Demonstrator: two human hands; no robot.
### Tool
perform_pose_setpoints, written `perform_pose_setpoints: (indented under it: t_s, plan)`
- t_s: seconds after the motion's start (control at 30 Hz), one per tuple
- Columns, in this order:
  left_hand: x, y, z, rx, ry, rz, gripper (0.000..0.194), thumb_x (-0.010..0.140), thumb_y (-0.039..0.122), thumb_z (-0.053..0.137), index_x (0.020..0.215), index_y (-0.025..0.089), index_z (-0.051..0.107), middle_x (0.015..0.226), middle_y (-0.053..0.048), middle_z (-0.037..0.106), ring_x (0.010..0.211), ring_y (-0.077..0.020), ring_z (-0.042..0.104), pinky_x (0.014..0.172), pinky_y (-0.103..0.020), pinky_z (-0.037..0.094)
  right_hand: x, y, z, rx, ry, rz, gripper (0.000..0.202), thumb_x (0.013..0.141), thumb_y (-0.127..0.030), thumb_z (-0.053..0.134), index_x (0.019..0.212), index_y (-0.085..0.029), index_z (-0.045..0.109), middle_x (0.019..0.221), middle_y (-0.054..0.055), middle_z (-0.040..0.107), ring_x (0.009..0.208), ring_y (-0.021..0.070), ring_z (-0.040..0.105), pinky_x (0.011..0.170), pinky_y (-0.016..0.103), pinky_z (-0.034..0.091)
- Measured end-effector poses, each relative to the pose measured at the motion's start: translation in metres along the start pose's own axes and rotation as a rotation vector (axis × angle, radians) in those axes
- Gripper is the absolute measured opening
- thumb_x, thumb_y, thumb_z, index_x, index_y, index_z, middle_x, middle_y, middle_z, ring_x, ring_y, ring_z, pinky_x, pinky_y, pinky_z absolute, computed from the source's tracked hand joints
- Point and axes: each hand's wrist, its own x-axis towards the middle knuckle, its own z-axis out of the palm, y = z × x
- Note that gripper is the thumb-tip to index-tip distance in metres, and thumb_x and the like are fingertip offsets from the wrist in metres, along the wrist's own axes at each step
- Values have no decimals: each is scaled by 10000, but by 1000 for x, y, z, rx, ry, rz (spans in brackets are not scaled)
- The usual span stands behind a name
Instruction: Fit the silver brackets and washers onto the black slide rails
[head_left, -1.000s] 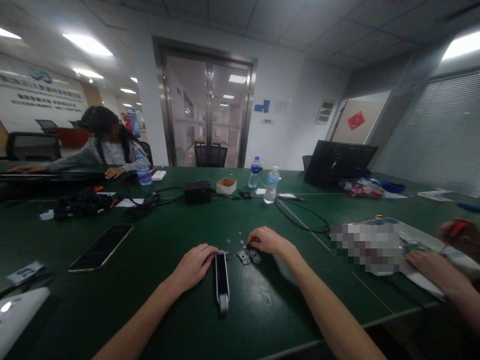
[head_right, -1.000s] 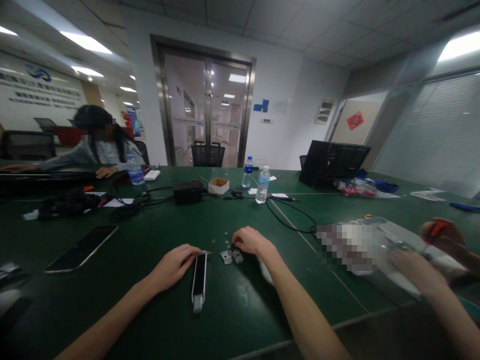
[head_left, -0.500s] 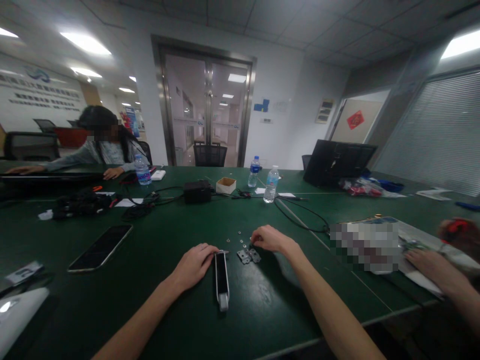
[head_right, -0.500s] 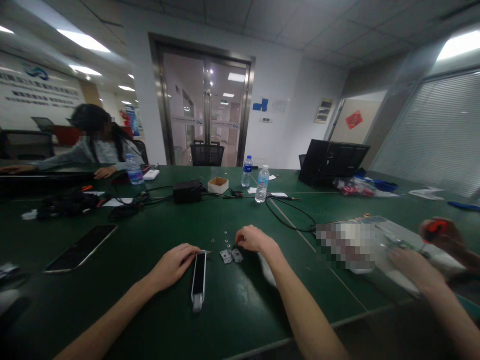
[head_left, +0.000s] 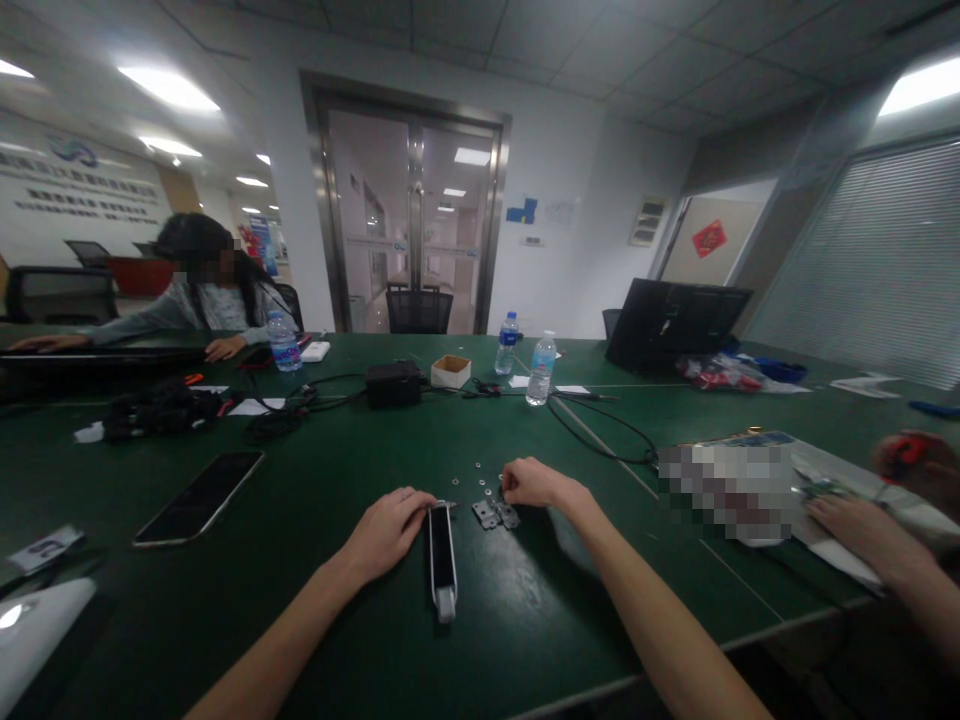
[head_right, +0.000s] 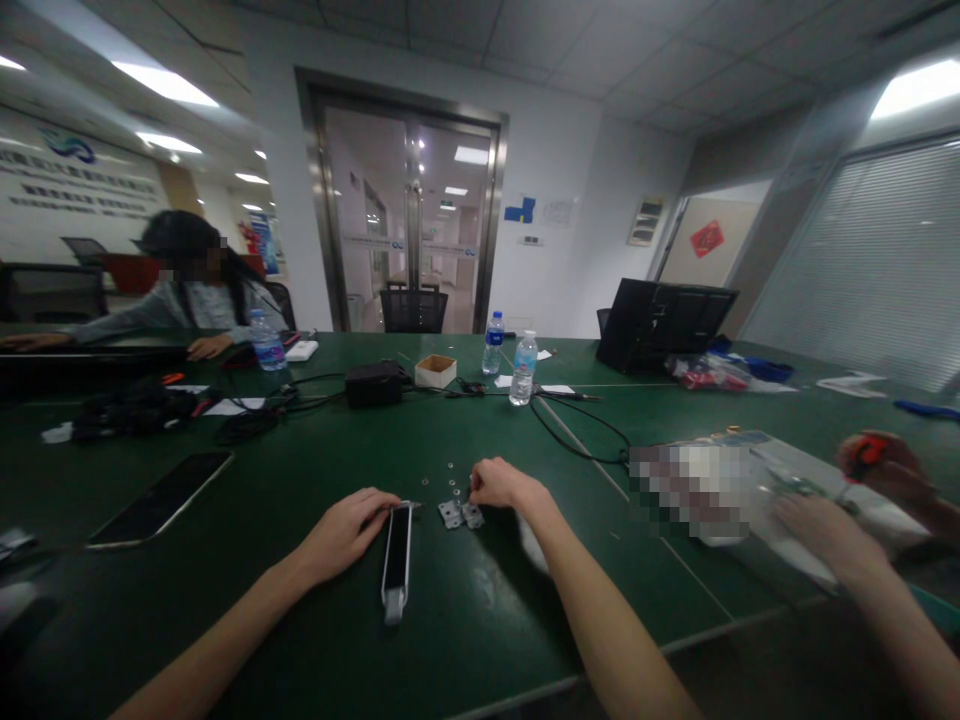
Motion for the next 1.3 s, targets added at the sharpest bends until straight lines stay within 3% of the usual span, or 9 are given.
perform_pose_setpoints:
  t_s: [0.2,0.47,0.77,1.3]
  plan:
    - [-1,1,-1,-5,-5,-15,287,931,203,395,1131,224,600,1102,-31,617,1006,-188,575,883,-331,477,-3,-1,-4,6,-6,2,255,725,-220,647,974,-197,694,941,28,715,812,144,649,635,182,427]
    - [0,-3,2,7,30,41,290,930,210,380,1108,227,609,1082,-38,625,996,-188,575,885,-335,476,2,1,1,-20,-40,37,175,709,-254,639,842,-186,731,819,42,718,718,157,646,576,200,420]
    - [0,-1,1,5,20,24,292,933,202,387,1128,223,603,1100,-38,617,1011,-189,575,893,-334,475,-2,5,-4,-35,37,-7,208,744,-192,593,926,-191,693,909,34,705,795,145,634,628,191,407]
    - [0,-2,1,-13,21,29,280,934,223,396,1116,226,608,1083,-45,621,995,-197,584,872,-333,475,-8,3,-11,77,-46,-5,289,714,-363,708,940,-189,657,894,18,682,742,146,615,568,201,393]
